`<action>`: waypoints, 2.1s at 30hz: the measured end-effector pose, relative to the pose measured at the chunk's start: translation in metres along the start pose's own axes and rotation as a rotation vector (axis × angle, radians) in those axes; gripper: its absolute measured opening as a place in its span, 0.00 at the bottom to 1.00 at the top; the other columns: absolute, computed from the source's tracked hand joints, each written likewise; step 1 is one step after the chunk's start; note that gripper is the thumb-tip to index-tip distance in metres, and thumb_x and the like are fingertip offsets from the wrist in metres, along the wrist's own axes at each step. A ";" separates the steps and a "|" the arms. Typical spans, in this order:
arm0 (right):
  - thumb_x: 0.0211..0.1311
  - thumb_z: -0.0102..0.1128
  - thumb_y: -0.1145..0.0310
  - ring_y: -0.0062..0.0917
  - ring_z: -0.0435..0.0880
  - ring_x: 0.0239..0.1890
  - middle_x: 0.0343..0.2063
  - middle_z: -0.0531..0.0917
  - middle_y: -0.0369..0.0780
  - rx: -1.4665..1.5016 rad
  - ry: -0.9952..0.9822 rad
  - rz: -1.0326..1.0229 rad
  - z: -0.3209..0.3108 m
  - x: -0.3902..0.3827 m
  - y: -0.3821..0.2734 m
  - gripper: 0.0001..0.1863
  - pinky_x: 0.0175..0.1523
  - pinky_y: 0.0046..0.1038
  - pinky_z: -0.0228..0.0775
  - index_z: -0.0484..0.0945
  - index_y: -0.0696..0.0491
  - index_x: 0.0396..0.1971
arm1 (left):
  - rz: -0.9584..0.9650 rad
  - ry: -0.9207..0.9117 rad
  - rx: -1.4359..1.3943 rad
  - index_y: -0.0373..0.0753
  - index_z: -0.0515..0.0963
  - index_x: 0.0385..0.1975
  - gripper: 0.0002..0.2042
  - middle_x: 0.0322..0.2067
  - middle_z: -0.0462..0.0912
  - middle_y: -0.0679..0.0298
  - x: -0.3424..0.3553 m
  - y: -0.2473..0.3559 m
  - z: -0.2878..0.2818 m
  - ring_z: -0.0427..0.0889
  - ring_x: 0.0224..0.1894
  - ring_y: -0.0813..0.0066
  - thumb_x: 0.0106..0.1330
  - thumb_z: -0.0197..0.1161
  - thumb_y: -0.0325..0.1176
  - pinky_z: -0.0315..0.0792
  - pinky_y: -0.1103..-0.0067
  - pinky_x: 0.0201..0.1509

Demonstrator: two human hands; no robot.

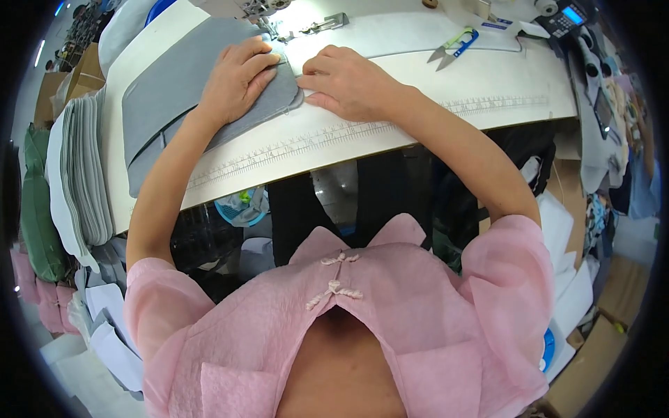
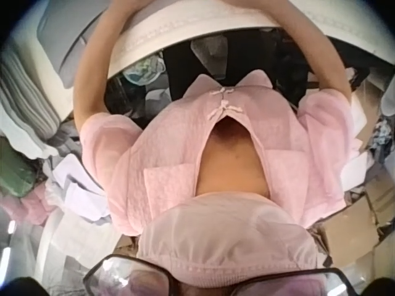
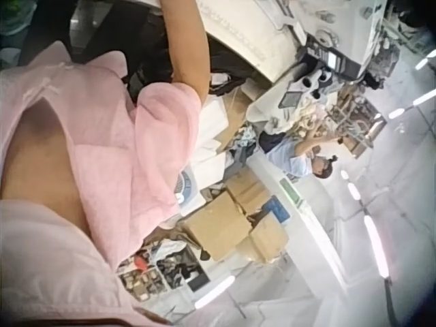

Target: Sewing fabric panels and zippers to assemble laptop sleeves at an industrial sewing machine.

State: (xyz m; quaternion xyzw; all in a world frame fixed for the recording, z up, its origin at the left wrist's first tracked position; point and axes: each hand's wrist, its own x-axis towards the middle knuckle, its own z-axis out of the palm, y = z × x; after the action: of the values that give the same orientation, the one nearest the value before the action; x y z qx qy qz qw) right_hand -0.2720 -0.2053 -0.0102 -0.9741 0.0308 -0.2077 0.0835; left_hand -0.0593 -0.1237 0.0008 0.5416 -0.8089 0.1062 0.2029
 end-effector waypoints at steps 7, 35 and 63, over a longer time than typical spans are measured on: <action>0.53 0.49 0.69 0.28 0.67 0.47 0.42 0.71 0.39 -0.178 -0.010 0.011 0.000 -0.001 -0.005 0.12 0.51 0.28 0.58 0.72 0.51 0.39 | 0.005 -0.094 -0.053 0.37 0.71 0.41 0.17 0.44 0.68 0.55 -0.019 0.041 -0.020 0.65 0.52 0.60 0.49 0.57 0.34 0.57 0.63 0.55; 0.56 0.47 0.57 0.31 0.58 0.57 0.53 0.64 0.38 -0.136 -0.080 0.106 0.008 -0.014 -0.029 0.23 0.56 0.34 0.50 0.65 0.52 0.49 | 0.109 -0.063 0.171 0.32 0.73 0.35 0.13 0.38 0.73 0.58 -0.024 0.061 -0.009 0.71 0.45 0.62 0.46 0.54 0.24 0.68 0.75 0.46; 0.51 0.52 0.54 0.31 0.67 0.47 0.43 0.72 0.38 -0.086 0.081 0.116 0.023 0.039 0.010 0.22 0.52 0.33 0.56 0.71 0.54 0.41 | 0.115 -0.002 0.173 0.36 0.74 0.20 0.04 0.31 0.74 0.63 0.009 -0.015 0.005 0.69 0.36 0.68 0.44 0.53 0.26 0.66 0.79 0.42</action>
State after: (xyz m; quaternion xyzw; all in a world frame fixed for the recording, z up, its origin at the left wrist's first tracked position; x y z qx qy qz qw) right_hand -0.2267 -0.2151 -0.0170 -0.9642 0.0992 -0.2402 0.0522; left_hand -0.0497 -0.1387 -0.0002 0.5098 -0.8266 0.1864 0.1484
